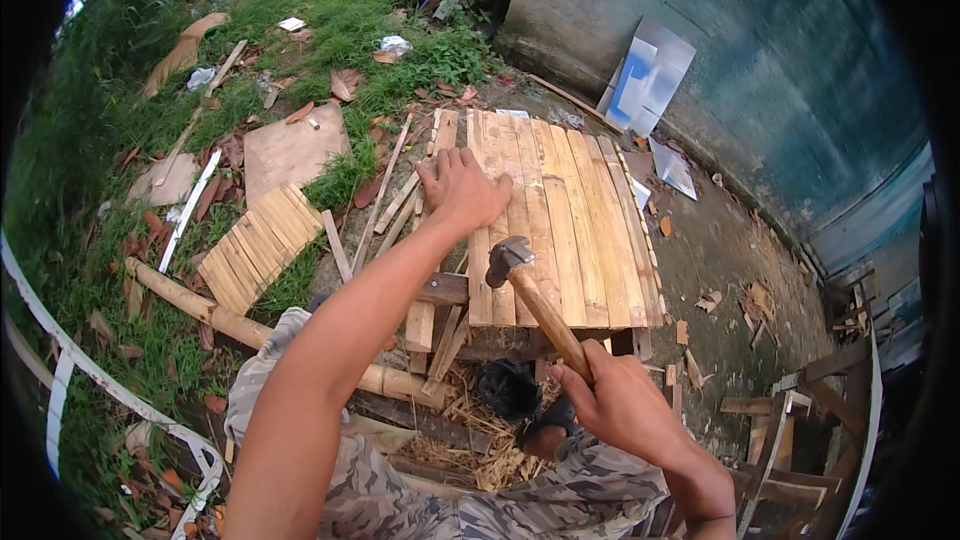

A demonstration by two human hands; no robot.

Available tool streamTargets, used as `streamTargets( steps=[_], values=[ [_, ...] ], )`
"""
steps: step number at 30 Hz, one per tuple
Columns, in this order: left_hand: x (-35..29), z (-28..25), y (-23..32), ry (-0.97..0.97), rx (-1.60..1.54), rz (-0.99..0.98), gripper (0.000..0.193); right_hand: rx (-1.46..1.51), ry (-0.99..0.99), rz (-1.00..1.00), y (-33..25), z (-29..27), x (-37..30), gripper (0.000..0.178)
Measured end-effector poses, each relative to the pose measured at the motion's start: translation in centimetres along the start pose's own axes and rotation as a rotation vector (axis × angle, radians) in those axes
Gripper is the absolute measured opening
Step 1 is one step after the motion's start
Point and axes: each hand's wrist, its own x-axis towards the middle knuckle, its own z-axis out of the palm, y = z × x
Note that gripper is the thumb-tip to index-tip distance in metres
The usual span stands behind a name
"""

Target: The person sits on the ground and uses a hammer to drive nails into wooden planks, assembling a small wooden structure. The person repeatedly picks up nails from a black bag and hammers them into the planks.

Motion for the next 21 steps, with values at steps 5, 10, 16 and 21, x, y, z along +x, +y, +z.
streamTargets(
  steps=[5,10,16,21],
  values=[
    [1.1,-0.2,-0.4,0.005,-0.018,0.047,0.086,0.175,0.232,-0.122,0.1,-1.5,-0.6,0.021],
    [1.1,0.1,-0.2,0.06,-0.034,0.025,0.086,-0.107,-0.075,-0.018,0.2,0.8,1.5,0.026],
    [1.3,0.1,-0.2,0.042,-0.023,0.05,0.087,0.081,0.134,-0.07,0.9,-1.2,0.2,0.026],
    [1.3,0.0,-0.2,0.045,-0.04,0.021,0.086,0.144,0.165,-0.046,0.8,1.9,1.6,0.022]
  ],
)
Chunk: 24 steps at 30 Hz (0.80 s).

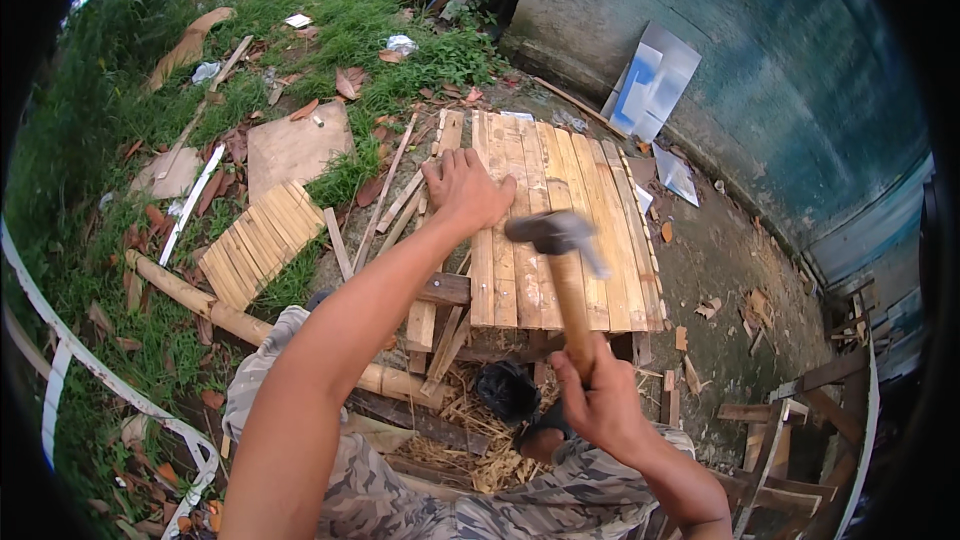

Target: The person sits on the ground and uses a hammer to drive nails into wooden planks, assembling a small wooden structure. The person repeatedly picks up nails from a black bag and hammers them into the planks.

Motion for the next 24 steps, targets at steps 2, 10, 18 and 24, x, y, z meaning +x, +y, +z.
streamTargets(
  steps=[2,10,18,24],
  values=[
    [0.0,-0.1,0.0,0.0,-0.005,-0.002,0.086,-0.19,-0.269,0.029,0.6,-0.7,0.3,0.026],
    [0.0,-0.1,-0.1,-0.006,0.012,0.004,0.084,0.171,0.125,-0.153,0.9,-0.6,-0.8,0.018],
    [0.4,0.3,-0.3,-0.004,0.024,0.0,0.086,0.063,-0.122,0.111,4.5,-0.7,-1.9,0.025],
    [0.7,2.2,-1.0,0.179,0.077,0.003,0.088,0.124,-0.114,-0.056,9.7,-0.1,-3.4,0.032]
  ],
)
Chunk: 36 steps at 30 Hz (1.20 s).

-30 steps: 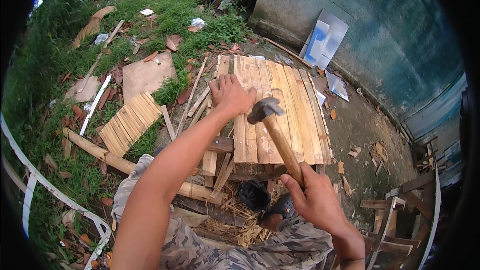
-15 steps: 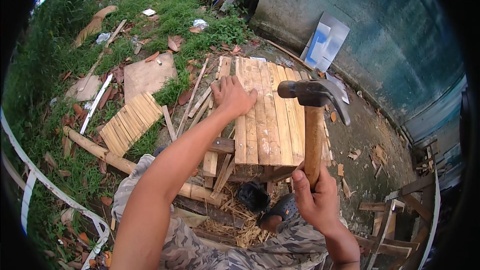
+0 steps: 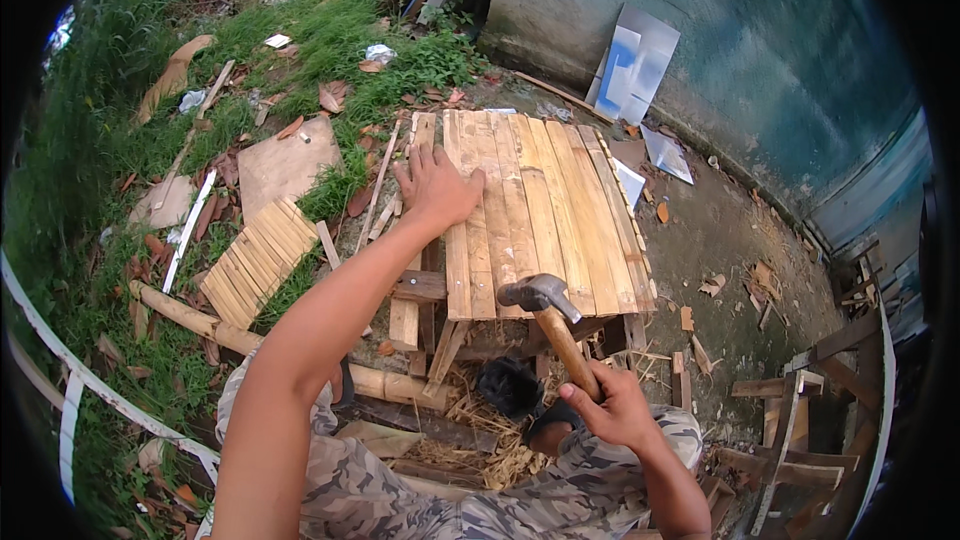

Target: The person sits on the ground and uses a hammer to drive nails into wooden planks, assembling a small wooden structure. The person repeatedly picks up nails from a black bag and hammers them into the planks.

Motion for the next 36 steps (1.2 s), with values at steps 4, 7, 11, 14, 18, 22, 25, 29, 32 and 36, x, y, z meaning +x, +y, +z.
streamTargets(
  steps=[4,7,11,14,18,22,25,29,32,36],
  values=[
    [-0.6,-2.3,-0.6,0.195,-0.051,0.268,0.069,-0.064,-0.248,0.043,3.3,-0.7,-1.7,0.039],
    [-1.7,-6.5,1.0,0.156,-0.209,0.485,0.047,-0.387,-0.396,0.048,4.7,-0.4,-2.4,0.047],
    [-8.5,-11.2,3.9,0.192,-0.279,0.868,0.018,-0.572,-0.464,0.137,6.7,1.2,-3.3,0.032],
    [-15.7,-11.6,4.1,0.014,-0.248,1.271,0.016,-0.62,-0.47,0.207,8.3,1.1,-4.7,0.023],
    [-24.4,-6.9,1.1,-0.522,-0.308,1.502,0.021,-0.655,-0.373,0.288,9.7,-0.2,-6.1,0.018],
    [-26.2,1.8,-5.2,-0.852,0.01,1.586,0.015,-0.564,-0.261,0.351,10.8,-1.2,-7.0,0.032],
    [-25.0,9.2,-7.1,-0.924,0.207,1.444,0.014,-0.57,-0.232,0.391,11.6,-1.3,-8.1,0.033],
    [-25.1,15.9,-6.1,-0.867,0.109,1.019,0.02,-0.549,-0.231,0.449,12.4,-1.1,-9.8,0.032],
    [-26.5,18.4,-4.4,-0.857,-0.075,0.748,0.023,-0.547,-0.266,0.473,12.5,-0.7,-10.4,0.032],
    [-29.7,21.5,-1.4,-0.911,-0.22,0.451,0.027,-0.521,-0.285,0.515,12.6,0.3,-10.7,0.033]
  ],
)
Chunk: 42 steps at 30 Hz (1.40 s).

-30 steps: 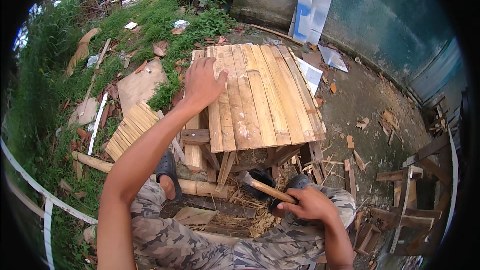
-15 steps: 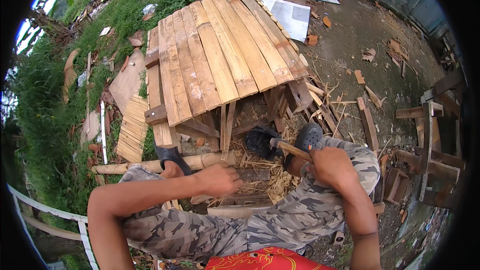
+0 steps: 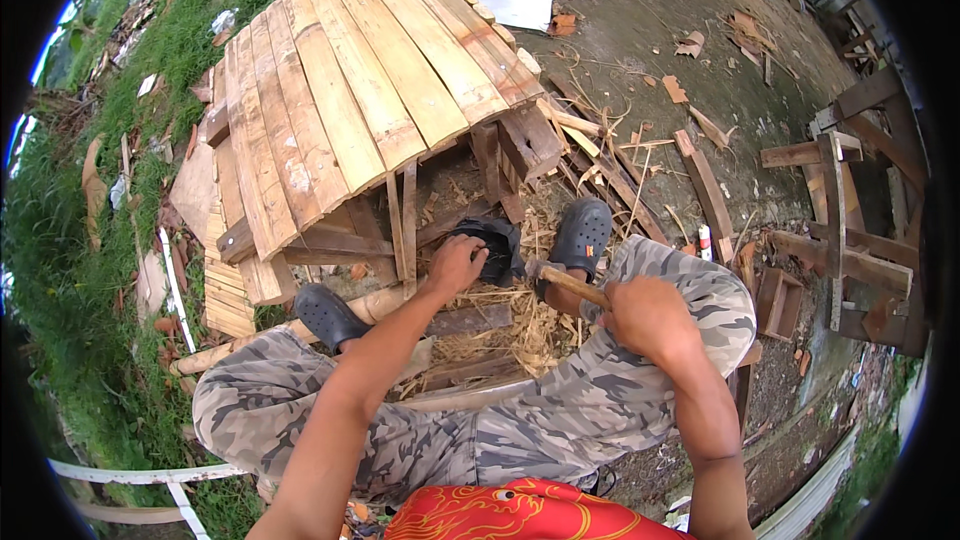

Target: The person sits on the ground and uses a hammer to drive nails into wooden planks, assembling a small wooden structure. The person repeatedly picks up nails from a black bag and hammers them into the planks.

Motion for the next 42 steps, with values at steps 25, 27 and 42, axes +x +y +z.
streamTargets(
  steps=[25,27,42],
  values=[
    [2.0,5.3,-1.7,-0.046,0.122,-0.23,0.065,0.409,0.006,0.352,1.7,23.5,15.0,0.056],
    [3.1,5.0,-1.8,-0.055,0.154,-0.203,0.06,0.545,0.011,0.478,1.5,23.6,15.2,0.062],
    [3.6,4.4,-2.9,-0.012,0.024,-0.315,0.065,1.171,0.299,0.881,-9.0,23.6,25.2,0.036]
  ],
)
